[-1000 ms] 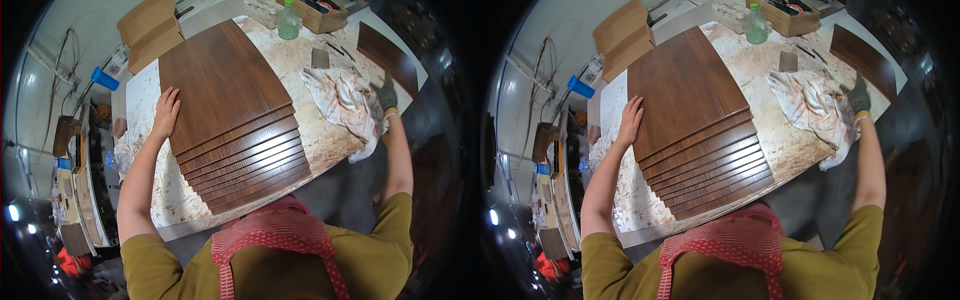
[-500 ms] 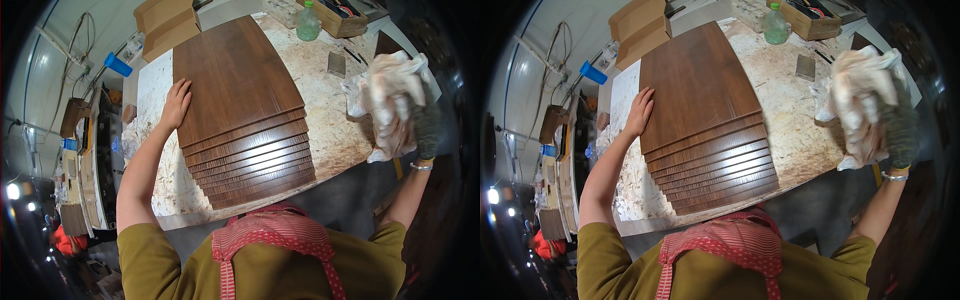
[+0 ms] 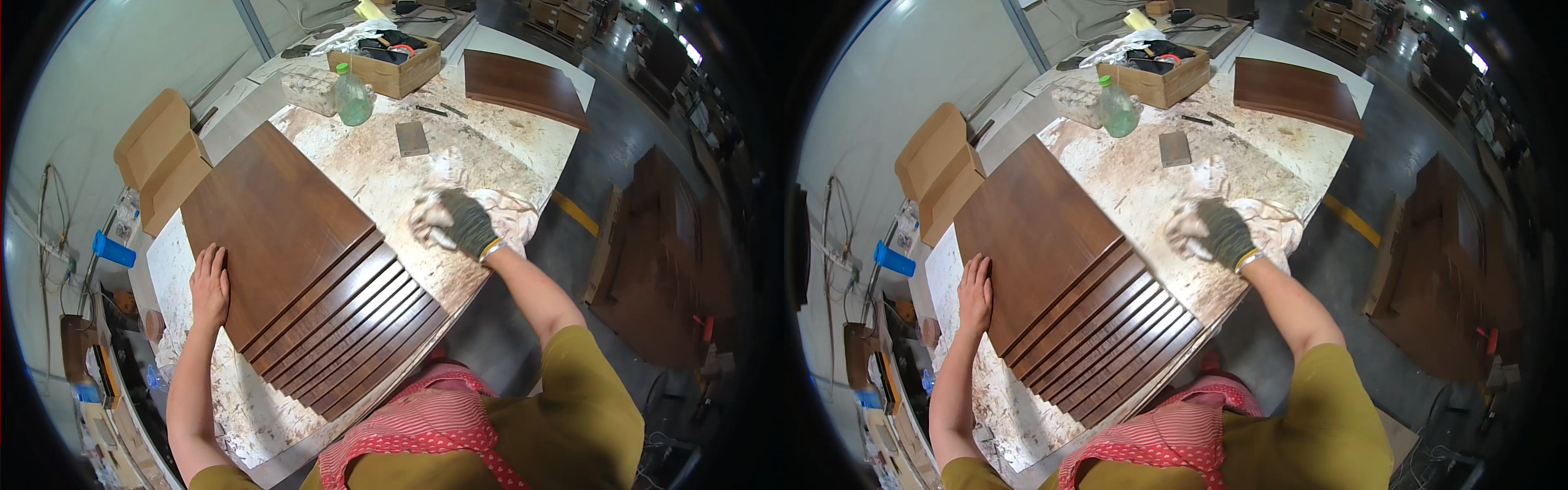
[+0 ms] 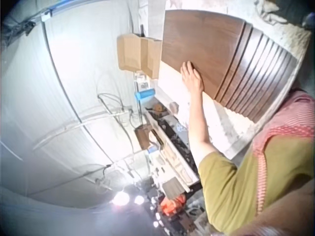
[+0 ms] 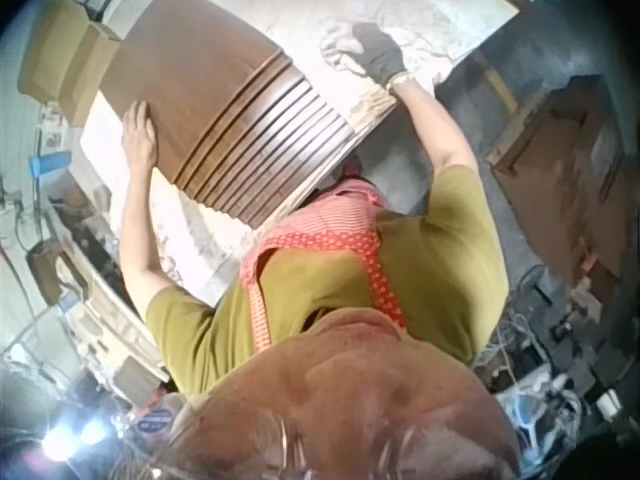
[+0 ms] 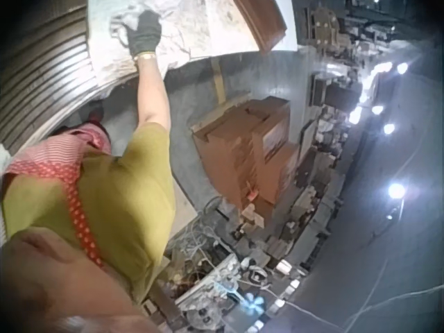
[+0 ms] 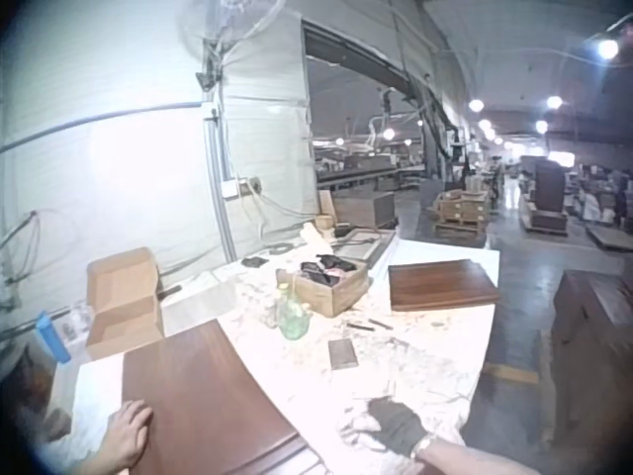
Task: The person wipes a stack of wooden boards with a cloth, handling them one at a time and then picking up a small wooden block to apply a substance to the edges.
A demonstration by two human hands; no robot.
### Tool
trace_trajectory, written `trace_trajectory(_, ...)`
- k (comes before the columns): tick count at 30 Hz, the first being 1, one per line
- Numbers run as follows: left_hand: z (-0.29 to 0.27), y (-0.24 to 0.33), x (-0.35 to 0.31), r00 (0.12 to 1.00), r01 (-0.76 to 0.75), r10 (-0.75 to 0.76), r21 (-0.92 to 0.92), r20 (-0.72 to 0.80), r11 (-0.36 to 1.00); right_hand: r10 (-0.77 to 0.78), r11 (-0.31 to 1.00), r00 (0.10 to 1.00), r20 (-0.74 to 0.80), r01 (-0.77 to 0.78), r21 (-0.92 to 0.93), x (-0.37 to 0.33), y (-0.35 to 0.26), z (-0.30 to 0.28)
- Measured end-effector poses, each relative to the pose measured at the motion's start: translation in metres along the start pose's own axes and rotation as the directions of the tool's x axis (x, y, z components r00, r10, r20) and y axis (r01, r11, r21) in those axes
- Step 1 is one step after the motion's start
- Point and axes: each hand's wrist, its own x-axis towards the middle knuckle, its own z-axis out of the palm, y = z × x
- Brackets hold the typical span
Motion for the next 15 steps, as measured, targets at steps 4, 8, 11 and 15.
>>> trace_trajectory(4,0.013,-0.002,0.016,0.988,-0.117,0.087,-0.263,-0.125,0.958,0.236,0.018,0.963,-0.132,0.132,0.991,0.004,0.118,0.017)
trace_trajectory(8,0.016,0.001,0.018,0.990,-0.102,0.073,-0.246,-0.123,0.964,-0.032,0.940,0.803,-0.595,0.226,0.254,-0.039,-0.020,-0.066)
trace_trajectory(11,0.025,-0.009,0.008,0.996,-0.031,0.007,-0.269,-0.091,0.963,-0.522,0.649,0.798,-0.302,0.601,0.467,-0.051,-0.149,-0.037)
trace_trajectory(15,0.042,-0.025,0.007,0.995,-0.090,0.069,-0.345,-0.072,0.934,-0.779,0.625,0.593,-0.204,0.763,-0.164,-0.055,-0.276,0.069)
